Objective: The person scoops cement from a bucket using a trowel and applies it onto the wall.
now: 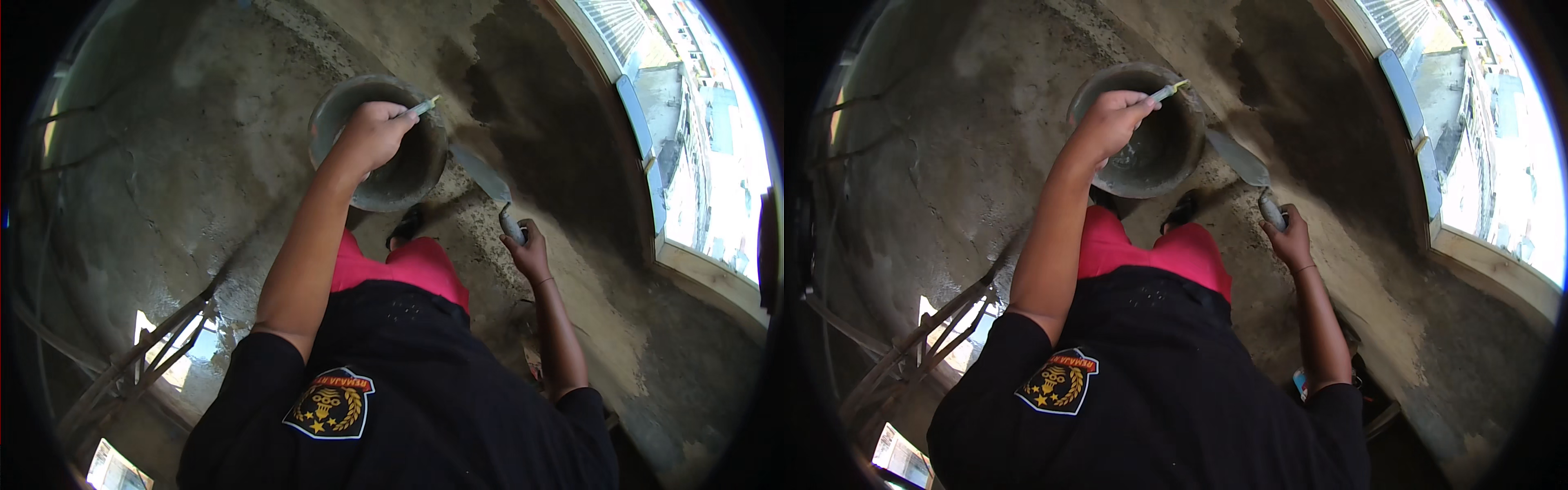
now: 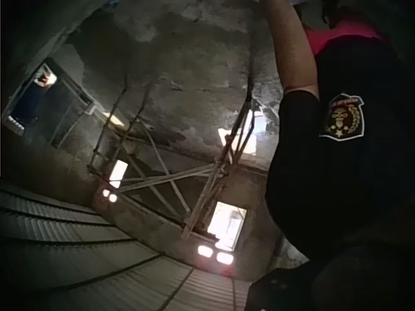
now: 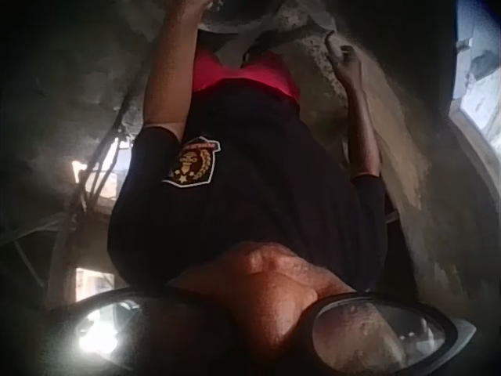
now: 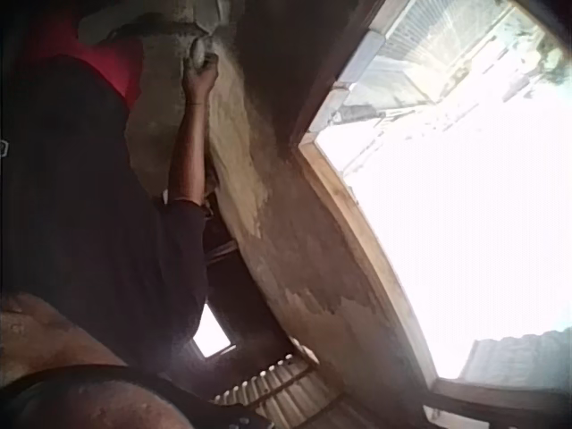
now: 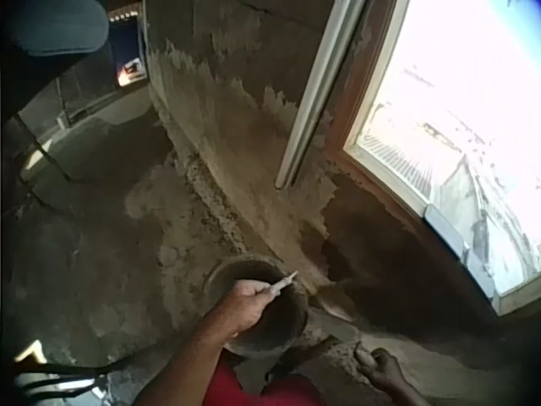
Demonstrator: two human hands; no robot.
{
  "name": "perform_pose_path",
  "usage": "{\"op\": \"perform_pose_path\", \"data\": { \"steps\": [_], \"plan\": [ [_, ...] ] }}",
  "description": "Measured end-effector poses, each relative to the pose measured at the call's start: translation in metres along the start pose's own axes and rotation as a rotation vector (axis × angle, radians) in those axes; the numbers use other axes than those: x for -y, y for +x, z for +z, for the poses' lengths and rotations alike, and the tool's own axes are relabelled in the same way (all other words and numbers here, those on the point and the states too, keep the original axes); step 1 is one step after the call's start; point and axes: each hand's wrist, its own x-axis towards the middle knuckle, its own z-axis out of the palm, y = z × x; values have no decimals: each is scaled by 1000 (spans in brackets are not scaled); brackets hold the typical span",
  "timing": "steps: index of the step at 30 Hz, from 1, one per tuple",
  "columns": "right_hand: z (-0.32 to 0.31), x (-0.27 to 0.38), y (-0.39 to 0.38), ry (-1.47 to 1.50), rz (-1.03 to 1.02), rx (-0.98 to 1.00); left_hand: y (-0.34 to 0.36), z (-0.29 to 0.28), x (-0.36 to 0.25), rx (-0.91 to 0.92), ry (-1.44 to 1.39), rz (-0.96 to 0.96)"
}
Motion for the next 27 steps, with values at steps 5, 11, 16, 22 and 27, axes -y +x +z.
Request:
{"op": "perform_pose_path", "data": {
  "steps": [5,11,16,22,27],
  "plan": [
    [-28,117,0,-475,-399,44,-5,-17,-33,94,192,113],
    [-10,207,37,-953,-692,-23,-22,-17,-57,77,223,261],
    [19,236,62,-1109,-718,78,-14,-19,-41,-166,276,346],
    [17,236,56,-1052,-769,340,-16,-34,-40,-328,276,363],
    [5,216,59,-939,-723,501,-14,-23,-36,-251,245,353]
  ]
}}
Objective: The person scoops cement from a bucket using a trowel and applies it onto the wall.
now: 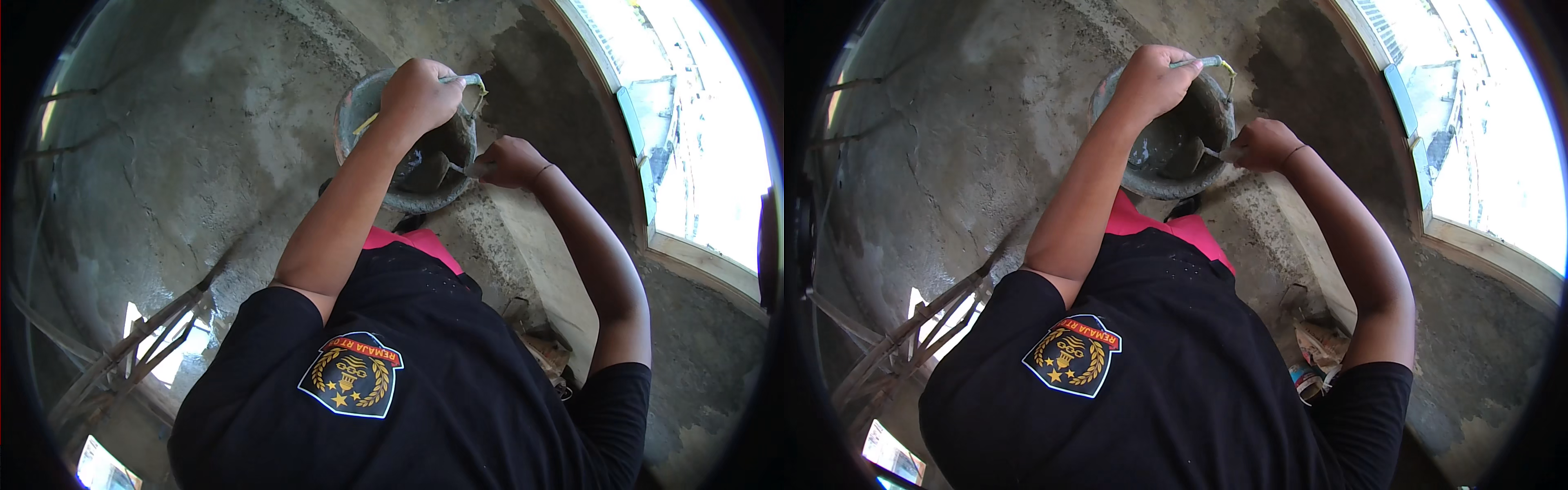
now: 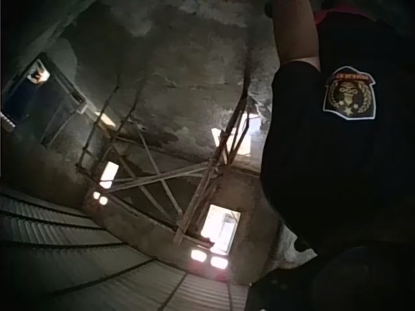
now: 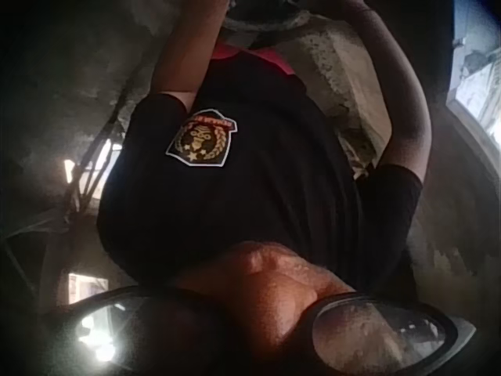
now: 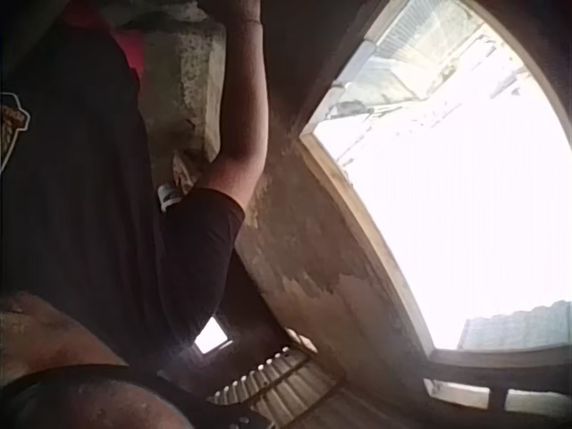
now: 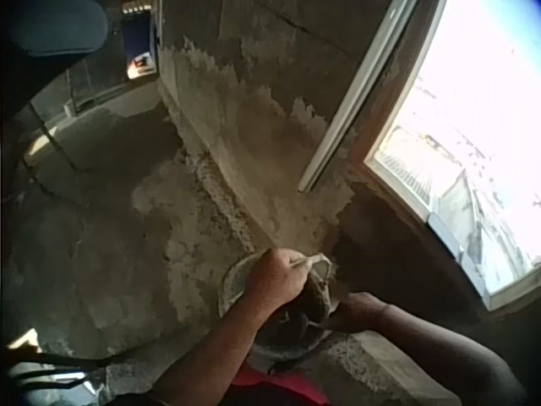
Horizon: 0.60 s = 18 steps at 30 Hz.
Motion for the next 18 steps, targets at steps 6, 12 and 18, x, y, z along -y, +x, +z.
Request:
{"op": "perform_pose_path", "data": {
  "steps": [6,12,18],
  "plan": [
    [31,-10,-22,396,11,-5,-4,3,-1,180,-160,-44],
    [89,-4,-69,1178,236,-104,-11,-10,-23,314,-180,-188],
    [132,9,-94,1143,447,-291,-3,-1,-20,253,-253,-145]
  ]
}}
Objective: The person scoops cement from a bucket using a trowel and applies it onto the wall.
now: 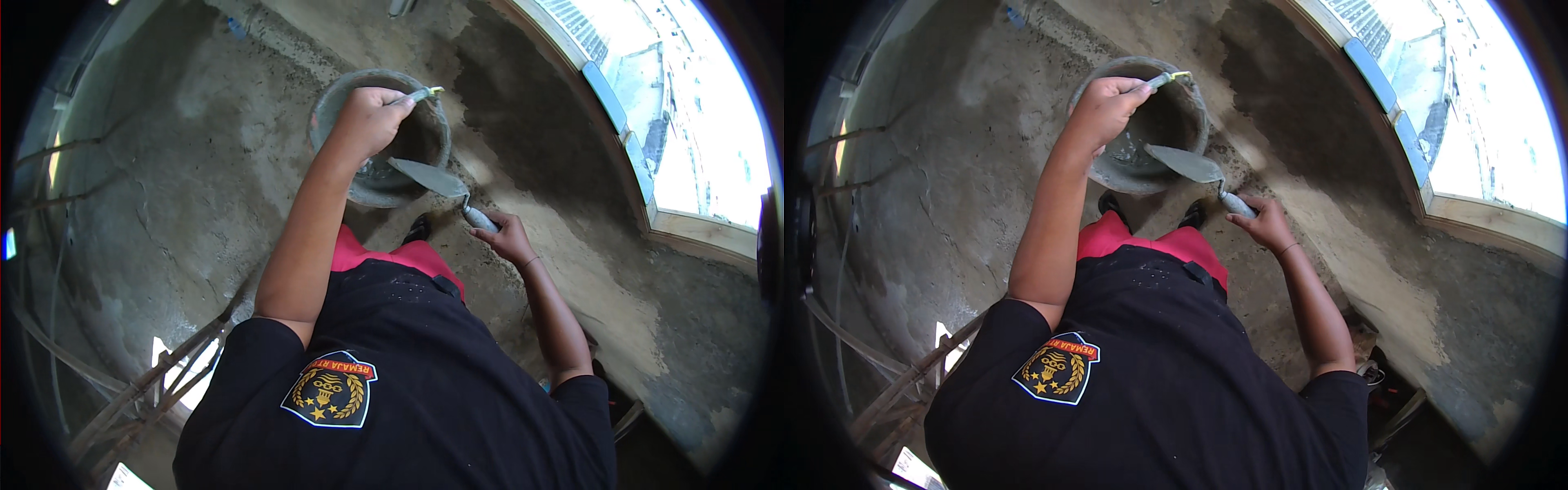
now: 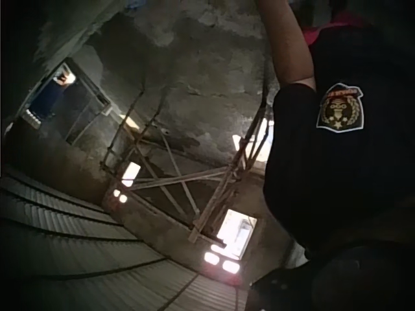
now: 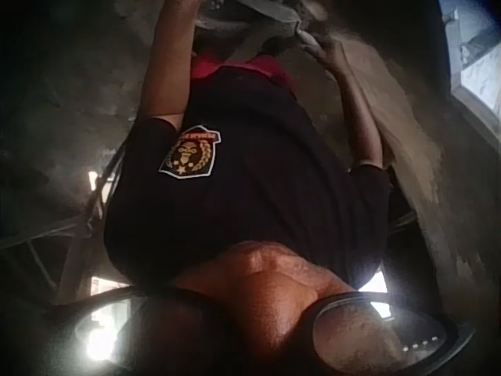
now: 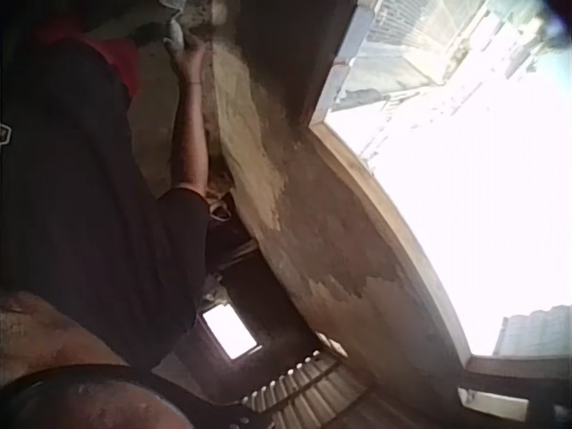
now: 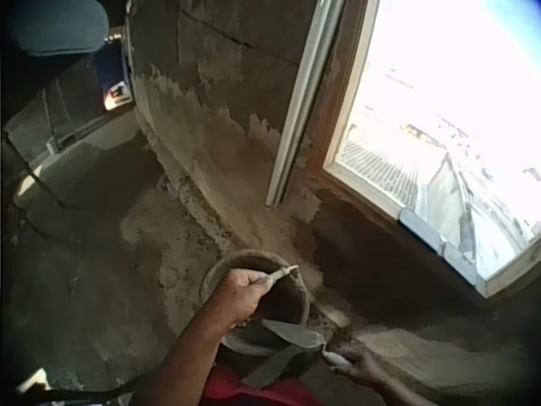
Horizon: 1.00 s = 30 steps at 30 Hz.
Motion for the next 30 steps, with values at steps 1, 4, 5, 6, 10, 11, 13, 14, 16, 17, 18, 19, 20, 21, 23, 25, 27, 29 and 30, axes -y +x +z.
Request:
{"op": "perform_pose_path", "data": {
  "steps": [1,4,5,6,10,11,13,14,16,17,18,19,20,21,23,25,27,29,30],
  "plan": [
    [2,-6,-1,9,2,-9,3,0,2,11,6,4],
    [12,-21,-1,121,-87,-86,11,3,2,-25,-40,27],
    [12,-25,0,128,-79,-98,13,2,2,-9,-37,27],
    [10,-19,0,57,-98,-105,13,1,-1,-17,-37,-11],
    [17,-24,4,68,-69,-132,20,0,4,-12,-41,-77],
    [17,-27,6,71,-60,-139,23,0,5,-28,-37,-87],
    [20,-32,12,78,-113,-172,28,-2,9,-17,-55,-89],
    [19,-35,14,82,-106,-176,31,-3,11,-18,-72,-88],
    [19,-37,19,39,-101,-192,34,-4,15,-20,-86,-92],
    [21,-38,18,43,-98,-191,33,-4,17,-26,-91,-115],
    [22,-36,17,98,-99,-199,34,-3,19,-35,-97,-135],
    [22,-34,17,153,-100,-206,35,-1,20,-37,-95,-135],
    [22,-36,19,154,-102,-203,36,1,22,-31,-118,-138],
    [23,-40,22,106,-92,-218,37,3,22,-24,-140,-140],
    [24,-47,28,60,-85,-233,36,8,23,-25,-138,-156],
    [25,-50,32,-154,-65,-332,35,14,23,-32,-203,-187],
    [26,-49,34,-213,-57,-358,34,18,24,-44,-202,-218],
    [28,-46,33,-275,-48,-381,36,21,31,-44,-212,-199],
    [27,-41,33,-255,-31,-368,37,23,33,-44,-215,-199]
  ]
}}
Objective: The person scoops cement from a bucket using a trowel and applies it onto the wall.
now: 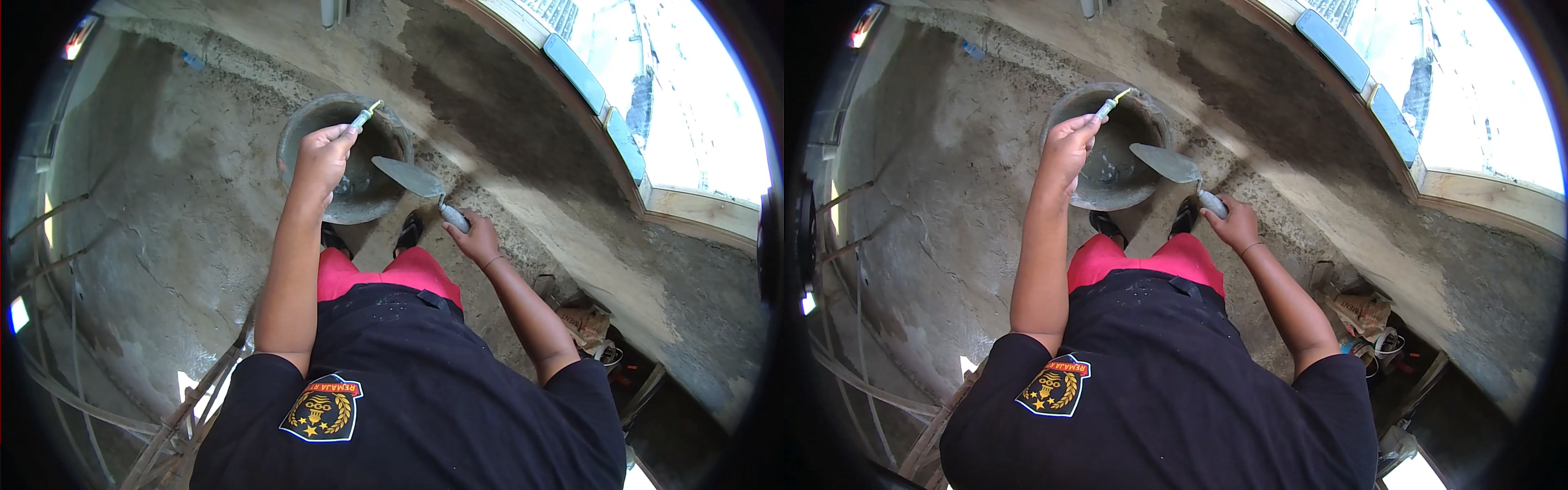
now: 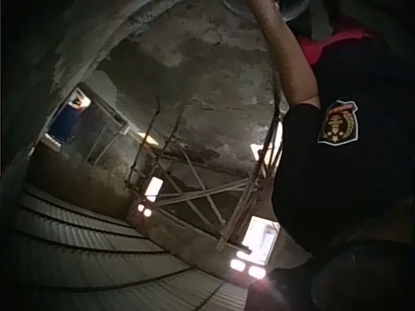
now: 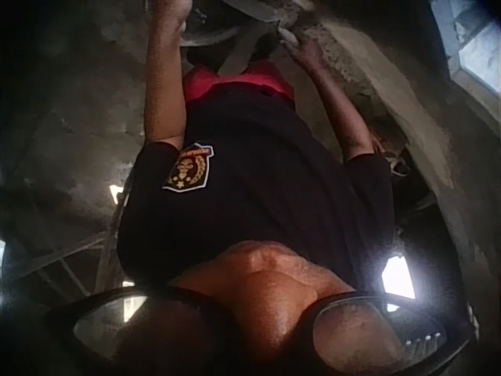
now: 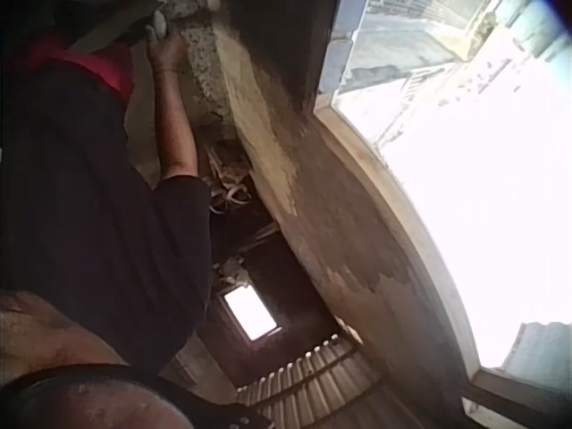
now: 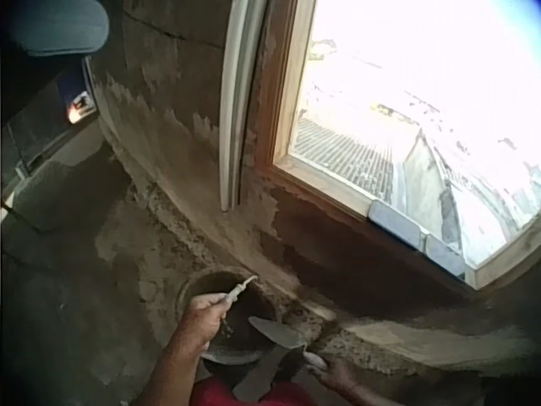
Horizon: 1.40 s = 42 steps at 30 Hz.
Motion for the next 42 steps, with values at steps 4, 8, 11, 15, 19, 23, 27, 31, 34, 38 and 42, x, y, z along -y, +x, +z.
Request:
{"op": "perform_pose_path", "data": {
  "steps": [4,8,11,15,19,23,27,31,34,38,42],
  "plan": [
    [4,-8,2,-28,32,28,6,3,14,-28,-9,-12],
    [-2,-20,6,-94,6,19,10,14,29,-50,-38,-43],
    [-7,-37,11,-137,-85,-57,15,24,42,-62,-78,-63],
    [-16,-53,18,-174,-18,3,25,30,70,-91,-120,-29],
    [-21,-84,34,-155,98,-21,30,24,82,-191,-116,-82],
    [-16,-113,76,-247,217,35,27,16,96,-237,-156,-90],
    [6,-148,129,-346,213,102,18,20,100,-285,-183,-125],
    [26,-160,168,-399,264,138,10,19,112,-343,-166,-152],
    [43,-164,186,-409,205,146,2,10,117,-384,-159,-156],
    [57,-179,209,-441,221,210,-3,4,122,-444,-145,-177],
    [69,-188,215,-550,184,223,-6,-12,133,-487,-165,-184]
  ]
}}
